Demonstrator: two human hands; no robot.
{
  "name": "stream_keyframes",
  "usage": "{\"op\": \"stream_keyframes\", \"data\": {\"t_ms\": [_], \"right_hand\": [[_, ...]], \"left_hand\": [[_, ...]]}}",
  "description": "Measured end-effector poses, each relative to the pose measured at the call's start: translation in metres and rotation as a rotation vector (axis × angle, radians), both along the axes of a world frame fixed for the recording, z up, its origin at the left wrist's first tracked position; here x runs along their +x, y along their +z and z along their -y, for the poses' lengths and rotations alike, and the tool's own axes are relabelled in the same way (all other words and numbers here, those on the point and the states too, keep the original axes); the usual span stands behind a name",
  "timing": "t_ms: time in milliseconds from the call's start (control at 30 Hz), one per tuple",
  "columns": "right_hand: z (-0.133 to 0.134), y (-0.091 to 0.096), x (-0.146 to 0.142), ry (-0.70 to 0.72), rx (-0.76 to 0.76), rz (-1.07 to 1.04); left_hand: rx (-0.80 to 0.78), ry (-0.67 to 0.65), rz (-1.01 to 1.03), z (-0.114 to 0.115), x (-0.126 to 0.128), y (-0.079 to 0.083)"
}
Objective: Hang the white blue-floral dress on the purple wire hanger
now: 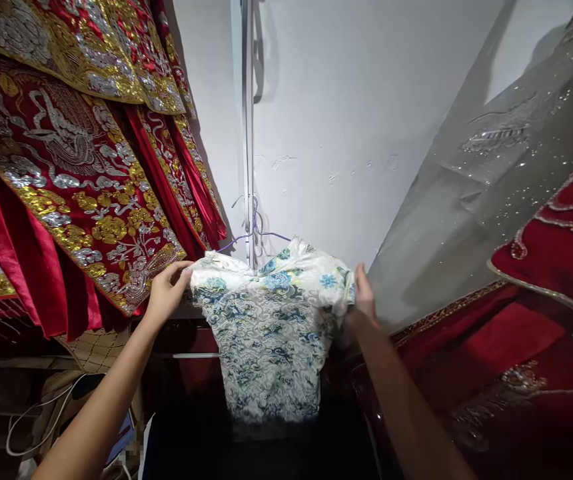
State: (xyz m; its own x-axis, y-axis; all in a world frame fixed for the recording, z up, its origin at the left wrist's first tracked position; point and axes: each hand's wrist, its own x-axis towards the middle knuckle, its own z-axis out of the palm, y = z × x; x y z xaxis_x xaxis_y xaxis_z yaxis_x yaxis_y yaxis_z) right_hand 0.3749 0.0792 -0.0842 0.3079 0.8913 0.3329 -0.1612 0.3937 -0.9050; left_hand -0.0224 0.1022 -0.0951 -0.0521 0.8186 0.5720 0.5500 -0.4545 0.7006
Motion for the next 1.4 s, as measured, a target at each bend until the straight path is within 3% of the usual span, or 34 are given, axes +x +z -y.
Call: {"op": "stream_keyframes", "data": {"t_ms": [100,200,300,400,533,633,733,800,867,967,1033,1067,1167,1267,1400], "right_hand": [[0.005,0.021,0.013,0.089,-0.045,0.003],[0.014,0.038,0.004,0.039,-0.011,-0.045],[0.026,0.037,-0.022,-0.069,-0.014,-0.179],[0.032,0.027,-0.049,-0.12,-0.024,-0.266],[0.028,0.024,-0.063,-0.126,-0.007,-0.326],[0.035,0.021,-0.064,-0.182,-0.057,-0.333],[0.065,0.001,-0.074,-0.282,-0.065,-0.255],[0.093,-0.019,-0.085,-0.284,-0.003,-0.079],[0.119,-0.038,-0.092,-0.093,0.091,0.234],[0.136,-0.052,-0.087,0.488,0.158,0.691],[0.13,-0.054,-0.072,0.702,0.076,0.843],[0.123,-0.055,-0.062,0.69,0.012,0.873],[0.093,-0.062,-0.034,0.386,-0.121,0.864],[0.068,-0.07,-0.019,0.195,-0.064,0.872],[0.058,-0.06,-0.025,0.222,-0.023,0.83]], "left_hand": [[0.043,-0.005,-0.013,-0.008,0.004,0.013],[0.17,0.058,-0.14,-0.008,0.025,0.036],[0.33,0.128,-0.192,0.005,0.051,0.052],[0.374,0.024,-0.14,0.024,0.077,0.055],[0.247,-0.195,0.006,0.047,0.097,0.05],[0.151,-0.272,0.16,0.061,0.097,0.051],[-0.046,-0.415,0.42,0.069,0.094,0.058],[-0.307,-0.605,0.626,0.072,0.093,0.064],[-0.595,-0.776,0.828,0.076,0.095,0.066],[-0.834,-0.78,1.007,0.085,0.096,0.054],[-0.923,-0.707,0.95,0.095,0.092,0.04],[-0.978,-0.691,0.864,0.101,0.089,0.034],[-1.076,-0.677,0.457,0.117,0.071,0.03],[-0.999,-0.617,0.076,0.126,0.049,0.051],[-0.851,-0.638,-0.164,0.117,0.022,0.088]]}}
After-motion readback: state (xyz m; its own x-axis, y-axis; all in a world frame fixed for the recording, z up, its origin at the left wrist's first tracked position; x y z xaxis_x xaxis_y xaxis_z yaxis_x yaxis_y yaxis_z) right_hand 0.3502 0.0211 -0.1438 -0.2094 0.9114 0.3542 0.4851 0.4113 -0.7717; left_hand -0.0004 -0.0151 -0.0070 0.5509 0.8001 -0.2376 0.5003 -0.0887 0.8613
